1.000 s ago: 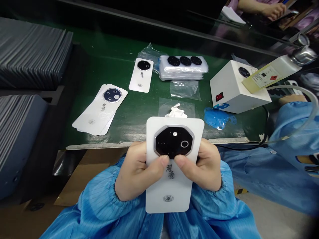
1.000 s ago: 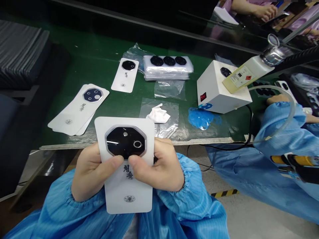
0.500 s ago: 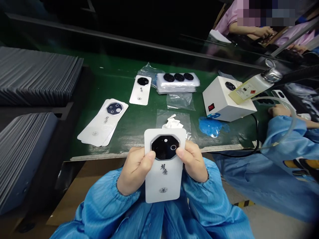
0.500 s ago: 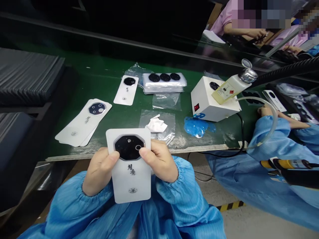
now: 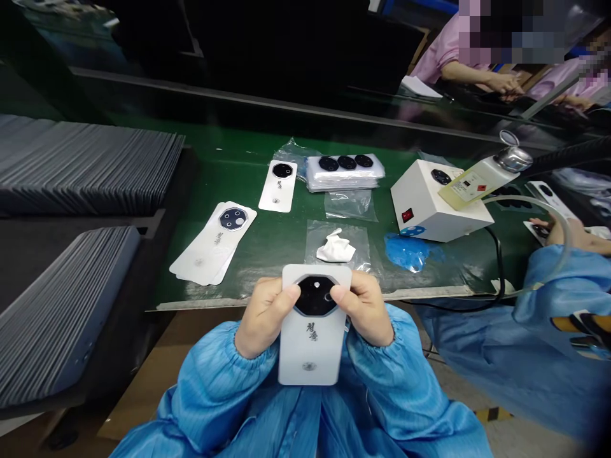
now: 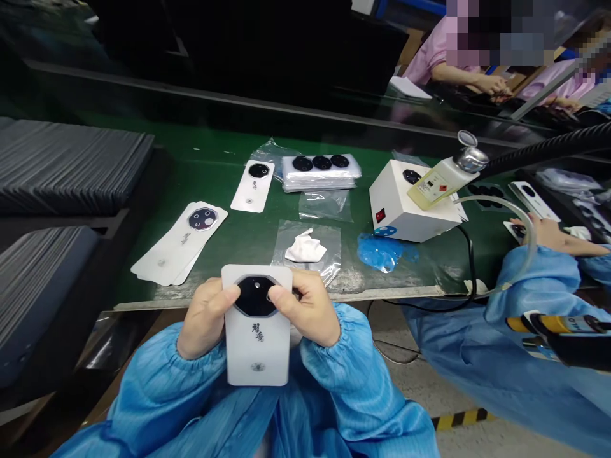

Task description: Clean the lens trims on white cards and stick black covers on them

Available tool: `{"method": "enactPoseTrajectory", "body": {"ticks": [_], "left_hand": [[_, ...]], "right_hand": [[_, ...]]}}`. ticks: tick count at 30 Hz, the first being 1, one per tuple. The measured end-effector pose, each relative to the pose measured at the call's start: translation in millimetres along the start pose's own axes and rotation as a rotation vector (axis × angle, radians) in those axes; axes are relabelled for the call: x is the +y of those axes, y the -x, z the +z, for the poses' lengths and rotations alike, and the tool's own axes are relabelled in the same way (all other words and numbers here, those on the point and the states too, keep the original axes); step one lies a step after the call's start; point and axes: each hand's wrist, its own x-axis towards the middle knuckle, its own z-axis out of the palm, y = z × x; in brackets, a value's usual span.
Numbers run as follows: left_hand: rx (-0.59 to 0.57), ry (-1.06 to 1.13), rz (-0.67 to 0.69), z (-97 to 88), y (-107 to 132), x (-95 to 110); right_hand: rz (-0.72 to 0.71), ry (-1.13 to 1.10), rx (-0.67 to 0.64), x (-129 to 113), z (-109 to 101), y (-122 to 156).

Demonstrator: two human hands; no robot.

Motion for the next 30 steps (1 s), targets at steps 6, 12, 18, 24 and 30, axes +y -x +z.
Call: {"method": "enactPoseTrajectory", "body": {"ticks": [6,12,18,24,30], "left_hand": [[-0.11,-0.058,0.014,1.0,-8.4,6.3],[-0.059,-0.154,0.038,-4.3,-9.0,7.0],[0.211,-0.263,0.006,-24.7,-8.2,2.7],[0.38,-0.631,-0.012,-63.5,-17.5,4.3],[0.46,-1.131,-0.153,-97.7,-17.1,-13.2]], "right_hand": [[-0.009,0.091,-0.131,-3.6,-0.6,-4.7],[0.045,0.111,-0.185,1.6,3.1,-8.1],[0.216,0.179,-0.406,-0.2,-5.7,-1.0],[0.438,0.072,-0.211,-9.3,-13.5,-46.5],[0.419,0.241,0.028,17.3,-2.1,-167.7]]}}
